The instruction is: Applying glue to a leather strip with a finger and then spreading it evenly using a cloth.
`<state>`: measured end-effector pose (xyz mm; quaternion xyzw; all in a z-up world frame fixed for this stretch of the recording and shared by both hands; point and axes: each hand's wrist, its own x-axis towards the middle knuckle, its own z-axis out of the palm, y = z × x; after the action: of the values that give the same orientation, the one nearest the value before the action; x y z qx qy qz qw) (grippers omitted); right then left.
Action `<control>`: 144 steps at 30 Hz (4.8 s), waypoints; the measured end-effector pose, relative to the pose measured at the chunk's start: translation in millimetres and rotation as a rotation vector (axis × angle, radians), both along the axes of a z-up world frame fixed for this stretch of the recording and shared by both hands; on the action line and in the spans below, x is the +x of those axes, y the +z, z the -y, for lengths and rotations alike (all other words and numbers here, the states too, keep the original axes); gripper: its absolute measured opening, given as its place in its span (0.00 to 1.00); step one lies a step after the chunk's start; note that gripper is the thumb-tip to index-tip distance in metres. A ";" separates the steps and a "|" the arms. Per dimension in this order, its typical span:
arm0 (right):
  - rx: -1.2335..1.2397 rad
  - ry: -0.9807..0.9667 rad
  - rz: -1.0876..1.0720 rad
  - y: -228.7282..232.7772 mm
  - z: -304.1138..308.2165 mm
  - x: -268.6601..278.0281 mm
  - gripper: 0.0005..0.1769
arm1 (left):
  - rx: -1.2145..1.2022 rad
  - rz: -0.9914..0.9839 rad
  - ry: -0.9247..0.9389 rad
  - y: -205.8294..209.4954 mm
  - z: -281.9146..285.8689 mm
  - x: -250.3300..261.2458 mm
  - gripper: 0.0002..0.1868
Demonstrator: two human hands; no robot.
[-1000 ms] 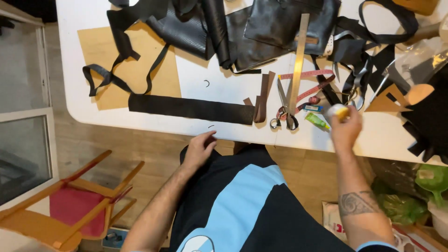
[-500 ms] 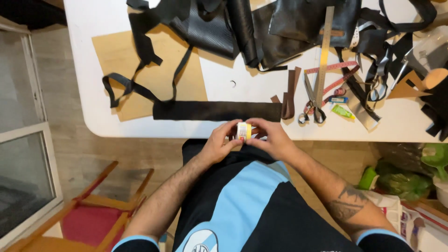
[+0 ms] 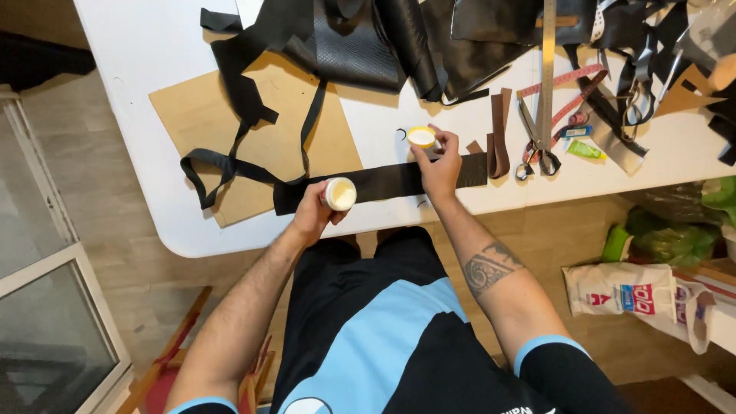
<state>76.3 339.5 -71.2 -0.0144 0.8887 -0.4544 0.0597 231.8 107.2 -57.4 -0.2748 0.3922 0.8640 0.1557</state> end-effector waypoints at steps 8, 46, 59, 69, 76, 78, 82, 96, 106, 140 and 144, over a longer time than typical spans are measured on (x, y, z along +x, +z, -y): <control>0.038 0.295 -0.029 51.8 8.4 57.9 0.28 | 0.097 -0.115 0.165 -19.8 -21.3 -5.9 0.24; 0.341 0.350 0.598 18.5 49.7 131.7 0.47 | -0.317 0.209 0.377 -41.1 15.2 195.8 0.23; 0.576 0.695 0.585 43.5 200.1 199.1 0.52 | -0.350 0.062 0.270 -75.0 125.8 246.3 0.26; 0.858 0.468 0.574 53.1 93.2 140.2 0.43 | -0.332 0.082 0.166 -79.2 127.3 248.2 0.27; 0.944 0.362 0.569 20.7 40.3 130.7 0.39 | -0.326 0.075 0.073 -81.0 113.2 220.0 0.26; 0.862 0.606 0.527 25.5 60.0 143.1 0.41 | -0.354 0.071 0.043 -70.2 105.5 206.1 0.26; 0.818 0.523 0.544 35.9 21.9 111.5 0.39 | -0.357 0.022 0.023 -63.1 81.8 183.0 0.26; 0.613 0.308 0.479 15.1 -63.7 82.0 0.34 | -0.150 0.071 0.157 -38.7 -26.6 106.1 0.27; -0.124 0.682 0.368 99.0 1.7 142.0 0.34 | -0.100 -0.066 0.184 -43.0 -58.5 67.7 0.27; 0.769 0.354 0.554 47.2 -57.0 60.2 0.44 | -0.286 0.037 0.125 -51.2 35.2 131.3 0.28; 0.674 0.114 0.582 35.6 -74.4 37.4 0.48 | -0.319 0.064 0.130 -51.6 28.7 141.6 0.28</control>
<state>113.7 413.8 -35.5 0.0853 0.9311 -0.1207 0.3336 373.4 78.5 -109.1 -0.3484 0.5004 0.7898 0.0664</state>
